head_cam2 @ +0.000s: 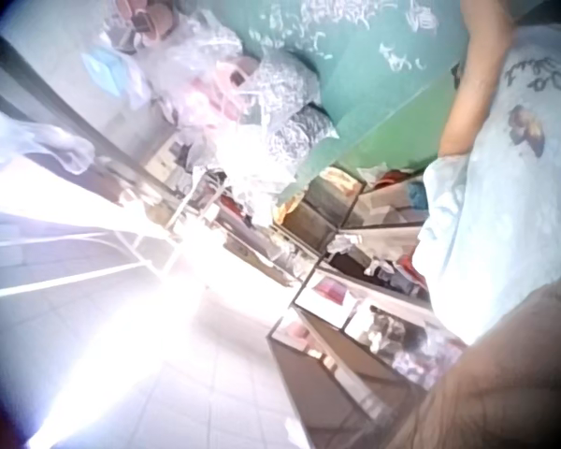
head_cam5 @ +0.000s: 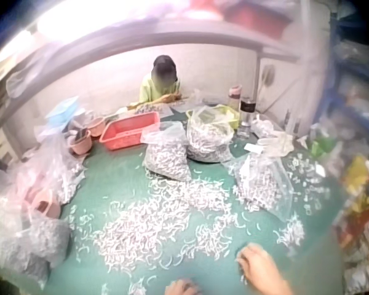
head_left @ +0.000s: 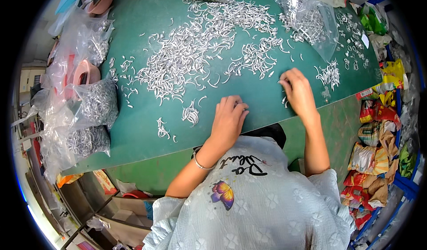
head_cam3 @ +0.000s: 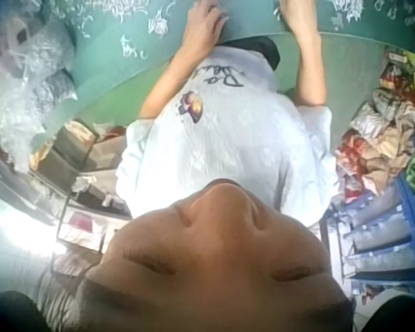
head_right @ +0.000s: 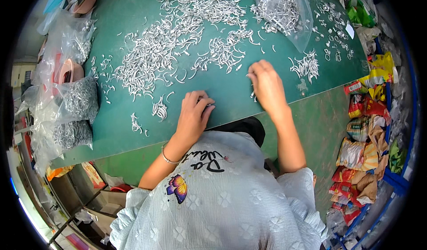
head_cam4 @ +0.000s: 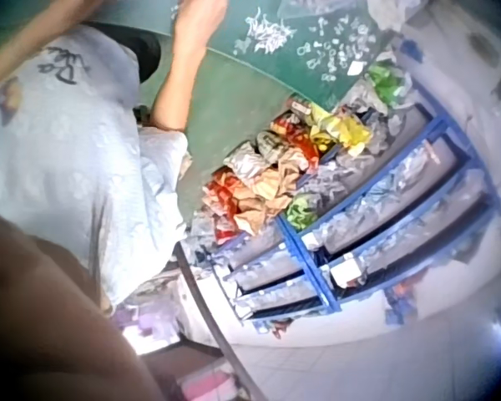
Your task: The person sorts small curved metal parts by hand on a workbench, picking them up from a pile and collecting them in their palm before moving them.
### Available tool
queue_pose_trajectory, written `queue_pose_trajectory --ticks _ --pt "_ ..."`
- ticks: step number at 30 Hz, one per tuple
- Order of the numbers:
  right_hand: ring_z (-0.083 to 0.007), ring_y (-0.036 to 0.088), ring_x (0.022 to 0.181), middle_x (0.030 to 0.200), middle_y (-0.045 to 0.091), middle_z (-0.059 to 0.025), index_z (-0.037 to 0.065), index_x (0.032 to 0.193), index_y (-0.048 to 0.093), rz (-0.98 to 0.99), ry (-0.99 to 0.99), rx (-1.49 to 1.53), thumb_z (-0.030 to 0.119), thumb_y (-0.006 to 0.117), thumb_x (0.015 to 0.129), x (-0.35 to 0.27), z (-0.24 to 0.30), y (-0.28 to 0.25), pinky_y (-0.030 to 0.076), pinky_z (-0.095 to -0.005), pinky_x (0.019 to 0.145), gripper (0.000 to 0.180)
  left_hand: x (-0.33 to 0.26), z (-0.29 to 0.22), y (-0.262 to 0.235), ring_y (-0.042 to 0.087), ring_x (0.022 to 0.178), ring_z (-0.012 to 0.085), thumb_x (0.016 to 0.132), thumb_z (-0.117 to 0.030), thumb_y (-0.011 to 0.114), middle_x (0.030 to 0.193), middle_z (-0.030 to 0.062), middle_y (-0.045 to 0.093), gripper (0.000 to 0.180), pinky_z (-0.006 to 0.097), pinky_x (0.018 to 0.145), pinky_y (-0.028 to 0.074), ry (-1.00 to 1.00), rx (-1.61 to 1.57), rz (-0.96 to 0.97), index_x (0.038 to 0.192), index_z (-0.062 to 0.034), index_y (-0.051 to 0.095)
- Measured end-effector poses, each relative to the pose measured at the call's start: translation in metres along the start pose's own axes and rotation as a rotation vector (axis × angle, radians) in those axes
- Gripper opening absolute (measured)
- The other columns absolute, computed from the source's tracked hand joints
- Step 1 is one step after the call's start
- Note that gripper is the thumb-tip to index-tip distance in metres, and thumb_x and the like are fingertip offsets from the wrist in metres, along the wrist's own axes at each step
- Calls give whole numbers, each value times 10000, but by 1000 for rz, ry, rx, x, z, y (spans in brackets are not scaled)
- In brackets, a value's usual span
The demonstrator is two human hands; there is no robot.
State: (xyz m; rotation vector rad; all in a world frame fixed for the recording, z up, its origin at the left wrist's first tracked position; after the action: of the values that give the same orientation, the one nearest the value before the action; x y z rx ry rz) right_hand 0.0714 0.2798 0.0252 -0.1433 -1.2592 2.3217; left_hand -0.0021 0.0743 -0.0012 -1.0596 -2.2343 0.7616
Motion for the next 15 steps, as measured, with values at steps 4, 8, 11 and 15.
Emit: queue_pose_trajectory --ticks 4,8,11,15 --pt "-352 570 834 849 561 -146 16 875 603 79 -260 4 35 679 787 -16 51 25 469 -427 728 118 -1 -3 -7 512 995 306 780 -70 728 1099 113 546 388 391 841 395 -53 -9 -54 1140 -54 583" --pt "-331 578 879 911 589 -136 9 950 603 45 -140 136 60 697 797 -8 36 17 478 -403 750 187 1 -10 -14 502 1033 312 780 -95 732 1141 109 539 416 398 855 388 -70 -4 -74 1161 -47 571" --pt "-348 583 878 901 599 -151 -1 941 599 -162 0 54 75 695 810 11 19 4 475 -419 777 179 13 -17 -5 496 1042 306 785 -109 727 1132 104 534 399 398 855 383 -12 39 -47 1152 -58 580" --pt "-348 568 843 851 588 -148 9 860 572 -33 -80 -68 67 689 802 9 20 22 454 -434 768 143 12 -9 13 496 1018 297 798 -96 707 1092 99 531 341 393 834 377 16 79 17 1118 -73 588"
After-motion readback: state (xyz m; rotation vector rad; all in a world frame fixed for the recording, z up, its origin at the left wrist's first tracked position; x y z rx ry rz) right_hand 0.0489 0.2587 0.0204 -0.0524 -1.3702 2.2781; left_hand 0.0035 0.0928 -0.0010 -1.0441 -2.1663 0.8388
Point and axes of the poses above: each hand's wrist, its own x-axis towards the middle knuckle, its own y-axis out of the palm, z = x × y, the point moved 4 cm from there along x, towards the middle knuckle
